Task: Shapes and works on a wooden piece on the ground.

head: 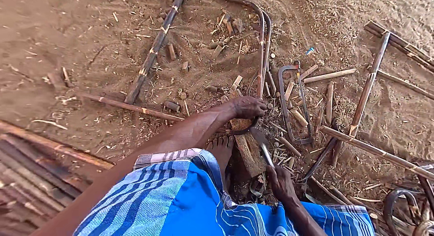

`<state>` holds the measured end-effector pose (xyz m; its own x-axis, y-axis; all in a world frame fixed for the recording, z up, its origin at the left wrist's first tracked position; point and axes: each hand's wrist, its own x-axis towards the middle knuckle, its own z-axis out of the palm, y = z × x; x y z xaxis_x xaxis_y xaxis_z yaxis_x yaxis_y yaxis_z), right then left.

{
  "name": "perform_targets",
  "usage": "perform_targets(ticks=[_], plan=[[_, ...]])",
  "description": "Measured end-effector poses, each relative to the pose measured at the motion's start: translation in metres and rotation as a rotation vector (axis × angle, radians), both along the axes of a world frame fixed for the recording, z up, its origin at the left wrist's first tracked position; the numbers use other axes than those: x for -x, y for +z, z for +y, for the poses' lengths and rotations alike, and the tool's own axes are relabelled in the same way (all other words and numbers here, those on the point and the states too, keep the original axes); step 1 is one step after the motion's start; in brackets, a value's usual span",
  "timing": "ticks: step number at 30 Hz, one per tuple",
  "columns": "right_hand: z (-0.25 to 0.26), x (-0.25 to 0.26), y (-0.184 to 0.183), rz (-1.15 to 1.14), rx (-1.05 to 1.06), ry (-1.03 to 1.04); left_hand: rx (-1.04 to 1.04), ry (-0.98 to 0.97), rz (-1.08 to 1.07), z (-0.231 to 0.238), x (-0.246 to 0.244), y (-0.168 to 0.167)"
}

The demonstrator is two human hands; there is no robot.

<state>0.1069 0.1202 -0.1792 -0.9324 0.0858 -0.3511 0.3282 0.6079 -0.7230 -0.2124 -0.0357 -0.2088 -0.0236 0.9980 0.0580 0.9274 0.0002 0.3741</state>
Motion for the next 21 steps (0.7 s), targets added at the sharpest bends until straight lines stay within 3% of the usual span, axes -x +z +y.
perform_targets(ticks=[2,8,13,21], plan=[[0.003,0.011,-0.002,-0.183,-0.031,-0.032,0.004,0.005,-0.001,0.003,0.002,0.001],[-0.018,0.060,0.032,0.047,0.085,-0.185,-0.035,0.017,-0.041,-0.001,0.001,0.001],[-0.039,0.140,0.012,0.047,-0.002,-0.252,-0.041,0.021,0.012,0.000,0.005,-0.016],[-0.051,0.153,0.009,-0.061,-0.059,-0.262,-0.062,-0.004,-0.046,-0.003,0.008,-0.022]])
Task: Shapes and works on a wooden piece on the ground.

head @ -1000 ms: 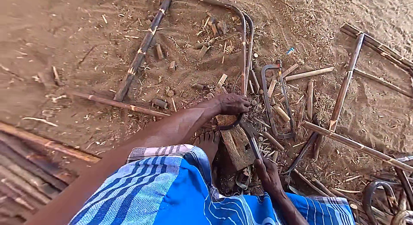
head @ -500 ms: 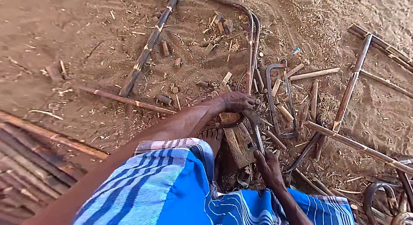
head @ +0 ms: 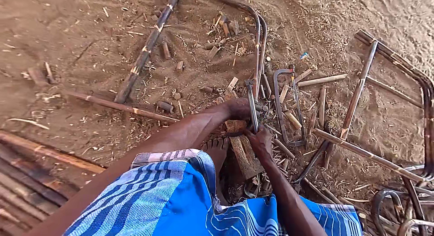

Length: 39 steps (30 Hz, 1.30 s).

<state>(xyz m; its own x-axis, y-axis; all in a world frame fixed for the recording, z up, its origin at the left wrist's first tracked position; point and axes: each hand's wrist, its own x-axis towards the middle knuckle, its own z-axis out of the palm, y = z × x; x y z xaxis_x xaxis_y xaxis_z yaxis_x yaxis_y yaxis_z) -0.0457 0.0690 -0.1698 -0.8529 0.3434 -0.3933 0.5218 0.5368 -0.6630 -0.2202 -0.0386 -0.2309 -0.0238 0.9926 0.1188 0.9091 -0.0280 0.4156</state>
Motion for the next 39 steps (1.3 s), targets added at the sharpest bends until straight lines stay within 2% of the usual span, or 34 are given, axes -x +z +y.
perform_targets(ticks=[3,7,10,12,15,16,18,19,20,23,24,25,26,28,29,30,33,34,35,37,38,39], plan=[[0.010,-0.018,0.015,0.035,0.038,0.041,0.012,0.023,0.006,0.002,0.000,0.004],[0.047,-0.093,0.016,0.190,0.279,0.204,0.004,0.063,0.037,0.000,-0.009,0.019],[0.068,-0.135,0.003,0.050,0.208,0.224,-0.006,0.051,0.057,0.003,-0.009,0.014],[0.071,-0.144,0.009,-0.014,0.191,0.247,0.019,0.050,0.050,0.006,-0.006,0.018],[0.061,-0.152,0.017,0.230,0.205,0.303,0.035,0.042,0.035,0.003,-0.007,0.017],[0.060,-0.152,0.015,0.210,0.122,0.336,0.036,0.039,0.030,0.003,-0.009,0.017],[0.061,-0.145,0.012,-0.160,0.019,0.309,0.031,0.025,0.040,0.006,-0.012,0.016],[0.064,-0.137,0.011,-0.267,0.021,0.270,0.033,0.030,0.044,0.008,-0.011,0.018],[0.064,-0.132,0.014,-0.252,0.041,0.236,0.042,0.041,0.040,0.007,-0.009,0.021],[0.055,-0.142,0.035,0.227,0.193,0.217,0.023,0.024,0.002,0.003,-0.009,0.019],[0.054,-0.146,0.033,0.364,0.196,0.258,0.020,0.014,0.003,0.004,-0.010,0.017],[0.058,-0.148,0.025,0.401,0.149,0.310,0.023,0.008,0.018,0.005,-0.011,0.016],[0.063,-0.150,0.016,0.286,0.064,0.345,0.037,0.010,0.033,0.005,-0.011,0.018],[0.071,-0.135,0.016,-0.203,-0.031,0.321,0.079,0.044,0.039,0.008,-0.013,0.025],[0.073,-0.127,0.022,-0.307,-0.040,0.281,0.101,0.065,0.029,0.007,-0.012,0.029],[0.073,-0.121,0.031,-0.268,-0.052,0.266,0.110,0.076,0.013,0.006,-0.010,0.030],[0.065,-0.137,0.047,0.340,0.064,0.328,0.070,0.055,-0.022,0.004,-0.010,0.018],[0.066,-0.141,0.038,0.423,0.100,0.376,0.056,0.049,-0.003,0.005,-0.011,0.016],[0.070,-0.143,0.026,0.371,0.101,0.407,0.054,0.049,0.016,0.006,-0.011,0.017],[0.080,-0.133,0.019,-0.102,0.042,0.409,0.090,0.069,0.016,0.006,-0.011,0.027],[0.081,-0.123,0.025,-0.248,0.036,0.369,0.104,0.086,0.009,0.005,-0.010,0.030],[0.080,-0.115,0.038,-0.246,0.032,0.346,0.111,0.093,-0.003,0.005,-0.007,0.031]])
